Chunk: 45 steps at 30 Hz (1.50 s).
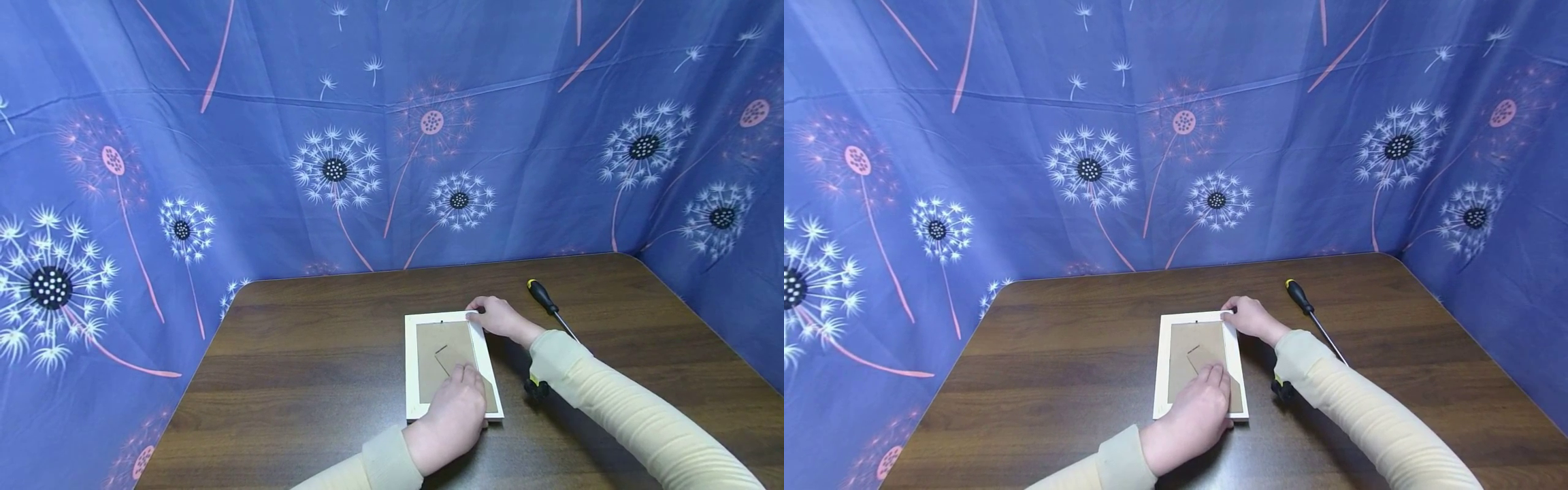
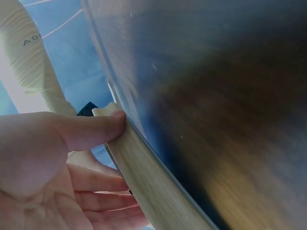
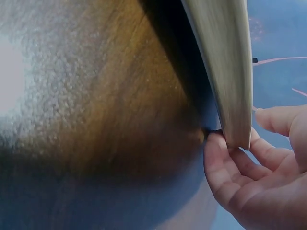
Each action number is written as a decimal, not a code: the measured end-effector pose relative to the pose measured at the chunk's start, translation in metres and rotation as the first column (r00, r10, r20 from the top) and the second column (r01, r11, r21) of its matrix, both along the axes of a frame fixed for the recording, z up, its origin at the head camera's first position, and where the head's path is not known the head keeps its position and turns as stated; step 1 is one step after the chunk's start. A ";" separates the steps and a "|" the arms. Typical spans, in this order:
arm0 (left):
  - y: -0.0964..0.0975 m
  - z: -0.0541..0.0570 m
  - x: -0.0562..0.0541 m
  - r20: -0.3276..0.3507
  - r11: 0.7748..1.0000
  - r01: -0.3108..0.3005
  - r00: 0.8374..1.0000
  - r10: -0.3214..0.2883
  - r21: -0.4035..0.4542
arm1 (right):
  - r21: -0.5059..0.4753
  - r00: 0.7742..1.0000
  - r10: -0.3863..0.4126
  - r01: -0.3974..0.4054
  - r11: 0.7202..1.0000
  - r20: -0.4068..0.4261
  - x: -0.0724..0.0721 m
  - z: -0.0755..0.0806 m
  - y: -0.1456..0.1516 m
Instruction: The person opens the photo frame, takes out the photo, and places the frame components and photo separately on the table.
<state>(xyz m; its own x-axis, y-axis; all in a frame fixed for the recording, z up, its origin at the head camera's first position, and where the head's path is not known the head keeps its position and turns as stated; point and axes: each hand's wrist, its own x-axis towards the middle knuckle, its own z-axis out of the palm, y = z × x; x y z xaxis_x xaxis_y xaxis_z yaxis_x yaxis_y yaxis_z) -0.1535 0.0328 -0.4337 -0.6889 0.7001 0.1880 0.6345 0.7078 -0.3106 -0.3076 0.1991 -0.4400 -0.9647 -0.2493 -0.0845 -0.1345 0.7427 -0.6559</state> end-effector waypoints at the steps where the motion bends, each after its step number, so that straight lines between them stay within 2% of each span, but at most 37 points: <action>1: -0.001 0.000 0.000 0.003 1.000 0.005 1.000 -0.005 0.007 | -0.014 1.000 0.006 -0.006 1.000 0.007 0.000 0.001 0.001; 10: -0.005 0.004 0.001 0.032 0.999 0.036 0.999 -0.037 0.038 | -0.068 1.000 0.018 -0.018 0.998 -0.005 0.000 0.006 0.004; 17: -0.006 0.004 0.002 0.041 0.998 0.028 0.999 -0.030 0.060 | -0.159 0.998 -0.039 0.045 0.986 0.039 -0.003 0.003 0.005; 24: -0.009 0.007 0.003 0.063 0.997 0.021 0.998 -0.027 0.079 | -0.190 0.995 -0.066 0.078 0.979 0.069 -0.002 0.007 0.005; 30: -0.011 0.008 0.004 0.014 0.995 0.026 1.000 -0.028 0.100 | -0.209 0.992 -0.089 0.105 0.972 0.087 -0.001 0.011 0.003; 35: -0.008 0.009 0.008 -0.056 0.997 -0.011 0.998 0.015 0.073 | -0.224 0.989 -0.109 0.129 0.966 0.099 0.001 0.015 0.001; 39: -0.005 0.009 0.011 -0.130 0.994 -0.042 0.990 0.055 0.096 | -0.236 0.990 -0.107 0.127 0.964 0.096 0.002 0.018 -0.001; 45: -0.002 0.008 0.013 -0.164 0.992 -0.070 0.983 0.086 0.104 | -0.243 0.987 -0.127 0.149 0.959 0.102 0.003 0.023 -0.001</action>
